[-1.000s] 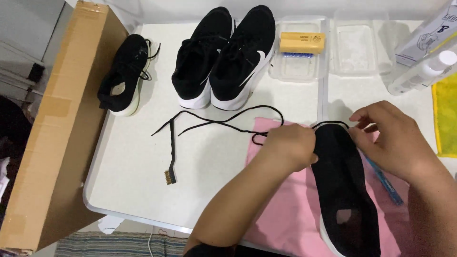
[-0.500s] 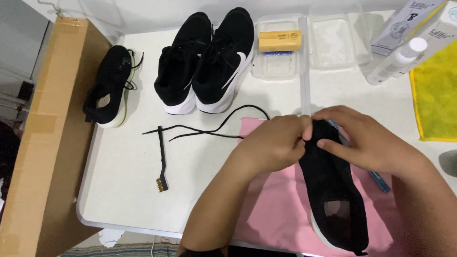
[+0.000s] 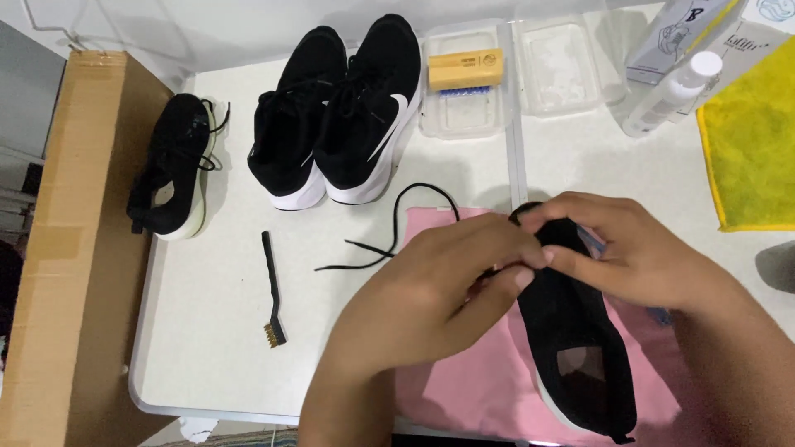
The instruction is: The person threads a black shoelace through the eyelets of a black sneaker placed on a pink cloth. They pull the lace through multiple eyelets from the bottom up, adjusting the lace length and tension as they work.
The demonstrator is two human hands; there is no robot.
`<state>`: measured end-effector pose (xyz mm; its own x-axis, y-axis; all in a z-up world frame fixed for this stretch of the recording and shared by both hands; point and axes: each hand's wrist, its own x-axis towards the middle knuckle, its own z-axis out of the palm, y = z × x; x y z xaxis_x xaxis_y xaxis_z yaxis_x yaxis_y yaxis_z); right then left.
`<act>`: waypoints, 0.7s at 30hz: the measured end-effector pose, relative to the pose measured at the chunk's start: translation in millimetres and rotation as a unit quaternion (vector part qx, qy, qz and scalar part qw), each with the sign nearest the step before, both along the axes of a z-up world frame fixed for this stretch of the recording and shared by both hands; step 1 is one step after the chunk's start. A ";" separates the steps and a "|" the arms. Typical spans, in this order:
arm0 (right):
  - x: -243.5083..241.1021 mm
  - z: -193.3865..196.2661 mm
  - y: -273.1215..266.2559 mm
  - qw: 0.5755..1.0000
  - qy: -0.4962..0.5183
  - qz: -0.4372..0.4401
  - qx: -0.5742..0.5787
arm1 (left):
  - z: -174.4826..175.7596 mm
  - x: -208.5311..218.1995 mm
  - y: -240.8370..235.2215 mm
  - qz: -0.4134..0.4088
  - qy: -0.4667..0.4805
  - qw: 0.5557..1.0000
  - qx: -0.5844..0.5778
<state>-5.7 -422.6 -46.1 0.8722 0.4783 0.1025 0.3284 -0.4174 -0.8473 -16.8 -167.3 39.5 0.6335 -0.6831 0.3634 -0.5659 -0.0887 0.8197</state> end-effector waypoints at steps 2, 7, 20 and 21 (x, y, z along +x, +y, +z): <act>2.8 2.1 -4.9 0.999 -0.004 -0.027 -0.042 | 4.9 -0.1 9.7 0.026 -0.009 0.999 0.027; 16.9 -25.7 -25.8 0.970 0.020 -0.078 -0.230 | 1.9 8.2 36.1 0.268 0.022 0.942 0.199; 29.2 -50.3 -13.1 0.909 0.163 -0.196 -0.330 | -78.2 35.6 -17.4 0.272 -0.121 0.881 0.367; 28.3 -44.3 -10.8 0.903 0.200 -0.186 -0.332 | -83.5 38.2 -25.8 0.228 -0.106 0.889 0.384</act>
<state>22.6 -433.4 -90.4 0.8886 -0.0158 -0.4583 -0.2168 -0.8952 -0.3894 21.4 -193.1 -43.9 0.8811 -0.4708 0.0454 -0.4617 -0.8352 0.2987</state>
